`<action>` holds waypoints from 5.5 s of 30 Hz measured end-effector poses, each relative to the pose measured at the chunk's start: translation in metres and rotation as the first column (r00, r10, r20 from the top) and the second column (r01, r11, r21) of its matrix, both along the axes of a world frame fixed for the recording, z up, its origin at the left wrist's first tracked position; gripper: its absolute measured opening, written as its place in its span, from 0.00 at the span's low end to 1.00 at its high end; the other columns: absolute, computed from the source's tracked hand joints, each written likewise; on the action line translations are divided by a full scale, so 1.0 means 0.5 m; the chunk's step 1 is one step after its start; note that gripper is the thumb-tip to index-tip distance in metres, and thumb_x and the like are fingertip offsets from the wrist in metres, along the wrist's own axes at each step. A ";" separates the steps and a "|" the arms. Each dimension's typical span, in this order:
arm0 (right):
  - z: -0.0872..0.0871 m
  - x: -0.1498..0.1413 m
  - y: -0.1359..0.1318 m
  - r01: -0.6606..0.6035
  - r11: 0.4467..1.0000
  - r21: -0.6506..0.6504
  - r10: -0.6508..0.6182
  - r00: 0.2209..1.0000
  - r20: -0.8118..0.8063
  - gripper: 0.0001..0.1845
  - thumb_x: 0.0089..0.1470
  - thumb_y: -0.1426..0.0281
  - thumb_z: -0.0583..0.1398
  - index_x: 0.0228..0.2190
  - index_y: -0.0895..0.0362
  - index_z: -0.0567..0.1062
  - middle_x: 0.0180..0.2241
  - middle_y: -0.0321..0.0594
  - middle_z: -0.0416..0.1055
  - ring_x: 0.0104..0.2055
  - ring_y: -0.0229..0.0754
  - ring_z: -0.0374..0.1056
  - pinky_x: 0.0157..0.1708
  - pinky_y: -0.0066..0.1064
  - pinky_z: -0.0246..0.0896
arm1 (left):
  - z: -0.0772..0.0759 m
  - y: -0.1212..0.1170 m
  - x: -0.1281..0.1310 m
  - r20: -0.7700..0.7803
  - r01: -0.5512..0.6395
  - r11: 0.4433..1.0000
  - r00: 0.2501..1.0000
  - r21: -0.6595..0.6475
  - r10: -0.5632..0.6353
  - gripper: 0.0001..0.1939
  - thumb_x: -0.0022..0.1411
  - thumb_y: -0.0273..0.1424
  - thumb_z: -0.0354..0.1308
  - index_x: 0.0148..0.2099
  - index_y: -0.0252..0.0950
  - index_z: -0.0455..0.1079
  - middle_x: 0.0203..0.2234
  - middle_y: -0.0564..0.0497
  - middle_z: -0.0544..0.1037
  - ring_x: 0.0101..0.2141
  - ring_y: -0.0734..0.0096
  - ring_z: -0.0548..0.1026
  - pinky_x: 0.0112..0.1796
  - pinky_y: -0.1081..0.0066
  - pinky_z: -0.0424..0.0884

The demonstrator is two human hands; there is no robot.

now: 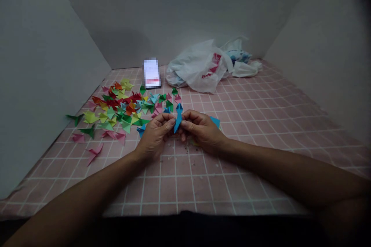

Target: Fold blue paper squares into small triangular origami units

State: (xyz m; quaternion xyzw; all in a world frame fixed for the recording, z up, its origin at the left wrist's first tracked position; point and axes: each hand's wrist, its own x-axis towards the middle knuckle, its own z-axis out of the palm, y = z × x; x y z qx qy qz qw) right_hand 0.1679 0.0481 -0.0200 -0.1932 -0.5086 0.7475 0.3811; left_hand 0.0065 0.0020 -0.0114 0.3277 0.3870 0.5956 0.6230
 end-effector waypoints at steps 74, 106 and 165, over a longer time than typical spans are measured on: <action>0.025 0.013 -0.020 0.135 0.899 0.416 -0.224 0.959 0.172 0.03 0.57 0.74 0.59 0.32 0.54 0.72 0.27 0.32 0.69 0.27 0.34 0.67 0.28 0.29 0.62 | 0.028 -0.021 -0.002 -0.465 -0.052 0.963 0.868 0.266 0.175 0.02 0.57 0.28 0.64 0.35 0.36 0.76 0.28 0.52 0.77 0.30 0.71 0.74 0.34 0.71 0.71; 0.018 0.020 -0.017 0.170 0.633 0.755 -0.433 0.886 0.164 0.06 0.61 0.76 0.60 0.33 0.54 0.73 0.29 0.35 0.71 0.32 0.37 0.69 0.34 0.31 0.62 | 0.025 -0.017 -0.002 -0.530 -0.048 0.941 0.816 0.335 0.231 0.04 0.58 0.30 0.68 0.33 0.36 0.75 0.28 0.52 0.76 0.30 0.71 0.72 0.33 0.71 0.69; 0.011 0.001 0.003 0.003 0.984 -0.178 0.001 1.000 0.026 0.17 0.49 0.63 0.71 0.30 0.56 0.69 0.21 0.28 0.73 0.17 0.30 0.66 0.17 0.22 0.62 | 0.010 -0.004 -0.010 -0.424 0.078 0.984 0.906 0.157 -0.004 0.06 0.57 0.32 0.66 0.37 0.37 0.73 0.30 0.52 0.79 0.32 0.70 0.77 0.39 0.68 0.74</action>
